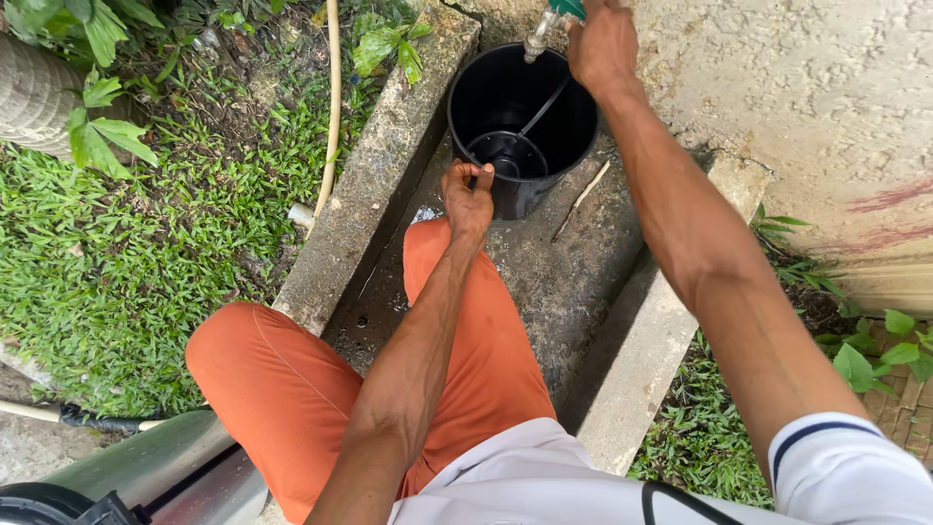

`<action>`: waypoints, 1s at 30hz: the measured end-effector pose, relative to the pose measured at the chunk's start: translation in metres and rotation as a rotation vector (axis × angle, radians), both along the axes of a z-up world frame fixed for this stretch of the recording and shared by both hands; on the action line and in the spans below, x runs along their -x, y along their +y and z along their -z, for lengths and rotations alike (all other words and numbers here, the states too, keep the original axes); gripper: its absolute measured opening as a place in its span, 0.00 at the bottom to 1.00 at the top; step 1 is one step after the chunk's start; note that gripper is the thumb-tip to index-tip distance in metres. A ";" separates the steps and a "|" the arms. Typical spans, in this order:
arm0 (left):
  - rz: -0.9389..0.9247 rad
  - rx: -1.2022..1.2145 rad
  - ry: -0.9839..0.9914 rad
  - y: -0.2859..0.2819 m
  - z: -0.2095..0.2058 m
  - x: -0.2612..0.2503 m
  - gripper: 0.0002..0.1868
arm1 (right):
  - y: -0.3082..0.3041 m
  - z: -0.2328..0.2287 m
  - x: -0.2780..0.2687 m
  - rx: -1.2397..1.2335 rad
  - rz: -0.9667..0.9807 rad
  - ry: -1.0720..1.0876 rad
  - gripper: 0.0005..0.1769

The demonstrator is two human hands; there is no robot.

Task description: The person washes two black plastic containers and a metallic bin by rinsing them under an outdoor tap and scrubbing their interiors and lids by hand.

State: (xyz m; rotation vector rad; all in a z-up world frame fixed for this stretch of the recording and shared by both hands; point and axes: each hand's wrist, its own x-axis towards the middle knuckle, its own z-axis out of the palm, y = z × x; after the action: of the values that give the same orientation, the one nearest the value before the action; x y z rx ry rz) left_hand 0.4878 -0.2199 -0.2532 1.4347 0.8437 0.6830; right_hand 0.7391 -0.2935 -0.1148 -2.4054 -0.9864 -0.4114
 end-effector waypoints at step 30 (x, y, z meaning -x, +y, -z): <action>0.008 0.330 -0.084 0.003 0.006 -0.018 0.11 | 0.035 0.049 -0.059 0.531 0.188 0.180 0.06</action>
State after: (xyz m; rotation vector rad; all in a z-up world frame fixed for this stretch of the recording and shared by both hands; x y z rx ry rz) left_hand 0.5054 -0.2169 -0.2594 1.1053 0.8412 0.5641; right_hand 0.7984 -0.2586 -0.1636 -2.9609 -0.8713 0.0162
